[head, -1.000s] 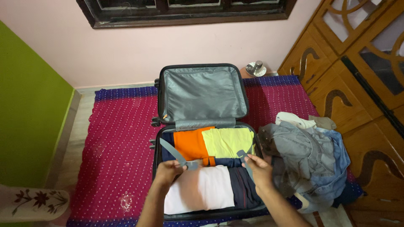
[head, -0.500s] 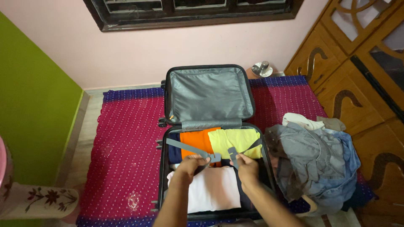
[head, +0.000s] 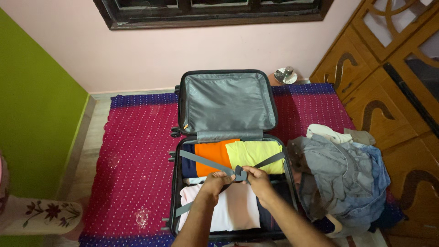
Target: The person folds a pink shirt and a yellow shirt, places them into a suitcase on a bed, and secures the contents using the internal straps.
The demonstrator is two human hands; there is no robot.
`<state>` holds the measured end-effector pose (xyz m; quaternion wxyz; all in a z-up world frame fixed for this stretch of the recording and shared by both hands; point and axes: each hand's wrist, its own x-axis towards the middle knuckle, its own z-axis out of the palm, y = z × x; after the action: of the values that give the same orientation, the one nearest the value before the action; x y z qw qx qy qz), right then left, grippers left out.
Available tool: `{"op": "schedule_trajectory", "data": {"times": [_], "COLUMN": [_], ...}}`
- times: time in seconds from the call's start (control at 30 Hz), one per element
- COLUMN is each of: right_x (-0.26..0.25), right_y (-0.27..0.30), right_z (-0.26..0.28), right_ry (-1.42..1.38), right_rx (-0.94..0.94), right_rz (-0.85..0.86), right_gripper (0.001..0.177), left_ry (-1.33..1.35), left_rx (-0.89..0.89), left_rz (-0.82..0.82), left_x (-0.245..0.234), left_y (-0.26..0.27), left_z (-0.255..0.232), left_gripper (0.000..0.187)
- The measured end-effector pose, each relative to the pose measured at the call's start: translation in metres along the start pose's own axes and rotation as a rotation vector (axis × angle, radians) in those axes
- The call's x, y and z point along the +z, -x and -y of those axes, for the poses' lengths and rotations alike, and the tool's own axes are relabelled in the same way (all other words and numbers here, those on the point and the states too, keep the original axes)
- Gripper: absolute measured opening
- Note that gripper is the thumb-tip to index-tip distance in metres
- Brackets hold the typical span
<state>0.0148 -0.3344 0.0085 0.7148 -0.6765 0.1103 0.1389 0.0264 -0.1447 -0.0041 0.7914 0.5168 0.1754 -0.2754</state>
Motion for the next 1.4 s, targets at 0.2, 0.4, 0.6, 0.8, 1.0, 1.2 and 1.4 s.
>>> {"op": "schedule_trajectory", "data": {"times": [0.2, 0.4, 0.6, 0.8, 1.0, 1.2, 1.4], "right_x": [0.002, -0.005, -0.009, -0.006, -0.009, -0.012, -0.020], "right_y": [0.002, 0.003, -0.002, -0.003, -0.003, -0.002, -0.012], "right_z": [0.021, 0.022, 0.014, 0.011, 0.027, 0.024, 0.023], "right_ry": [-0.074, -0.124, -0.160, -0.124, 0.030, 0.168, 0.426], "right_rx": [0.066, 0.024, -0.001, 0.023, 0.005, -0.043, -0.056], "right_rz": [0.109, 0.202, 0.219, 0.185, 0.255, 0.260, 0.251], "right_gripper": [0.022, 0.022, 0.022, 0.026, 0.031, 0.037, 0.041], "left_ry": [0.065, 0.037, 0.022, 0.095, 0.190, 0.210, 0.200], "left_rx": [-0.092, -0.117, -0.161, -0.131, -0.106, -0.014, 0.002], "left_rz": [-0.071, -0.082, -0.130, -0.086, -0.136, -0.212, -0.226], "left_x": [0.006, 0.008, 0.010, 0.008, 0.004, 0.005, 0.007], "left_y": [-0.005, -0.006, -0.009, -0.006, -0.012, -0.021, -0.019], "left_z": [0.001, -0.003, -0.003, -0.003, 0.003, 0.010, 0.009], "left_gripper": [0.011, 0.012, 0.012, 0.011, 0.007, 0.013, 0.011]}}
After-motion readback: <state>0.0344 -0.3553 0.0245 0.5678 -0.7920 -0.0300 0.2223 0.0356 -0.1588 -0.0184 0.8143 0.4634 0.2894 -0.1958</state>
